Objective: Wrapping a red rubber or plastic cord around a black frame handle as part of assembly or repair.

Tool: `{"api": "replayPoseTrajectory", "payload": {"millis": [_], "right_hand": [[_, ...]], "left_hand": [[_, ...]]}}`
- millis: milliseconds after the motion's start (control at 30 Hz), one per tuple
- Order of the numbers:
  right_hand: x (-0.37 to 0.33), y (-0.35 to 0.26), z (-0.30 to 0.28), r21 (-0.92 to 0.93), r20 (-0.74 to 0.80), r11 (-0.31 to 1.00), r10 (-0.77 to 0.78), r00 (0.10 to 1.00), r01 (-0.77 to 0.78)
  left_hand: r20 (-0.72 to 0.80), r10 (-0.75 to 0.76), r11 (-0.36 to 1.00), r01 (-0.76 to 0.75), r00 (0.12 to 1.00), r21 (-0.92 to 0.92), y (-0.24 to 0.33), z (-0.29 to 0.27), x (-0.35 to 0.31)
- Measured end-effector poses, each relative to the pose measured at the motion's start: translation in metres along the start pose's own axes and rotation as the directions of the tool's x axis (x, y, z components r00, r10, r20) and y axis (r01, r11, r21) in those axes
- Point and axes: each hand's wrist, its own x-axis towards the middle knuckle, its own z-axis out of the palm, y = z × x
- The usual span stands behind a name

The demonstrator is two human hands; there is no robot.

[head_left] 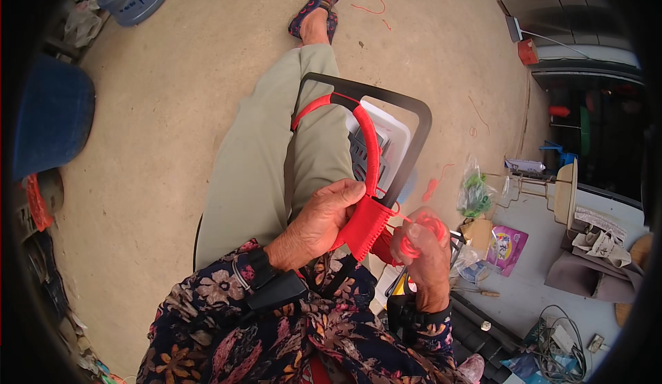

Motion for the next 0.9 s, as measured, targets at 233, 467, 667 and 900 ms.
{"api": "replayPoseTrajectory", "payload": {"millis": [233, 467, 667, 900], "right_hand": [[0.000, -0.002, -0.002, 0.221, 0.096, 0.975, 0.014, 0.995, -0.035], [0.005, -0.001, -0.006, 0.396, 0.123, 0.918, -0.018, 0.992, -0.032], [0.010, 0.010, -0.005, 0.340, 0.029, 0.940, -0.028, 0.999, 0.017], [0.021, 0.017, -0.001, 0.438, 0.083, 0.895, -0.133, 0.988, 0.084]], "left_hand": [[-0.051, 0.017, 1.000, -0.017, 0.999, 0.015, -0.005, -0.006, 0.003], [-0.023, 0.022, 1.000, -0.021, 0.999, 0.023, -0.007, -0.012, 0.003], [-0.064, 0.076, 0.993, -0.070, 0.995, 0.097, -0.004, -0.003, 0.003], [-0.055, 0.131, 0.985, -0.124, 0.990, 0.118, -0.002, -0.011, -0.001]]}}
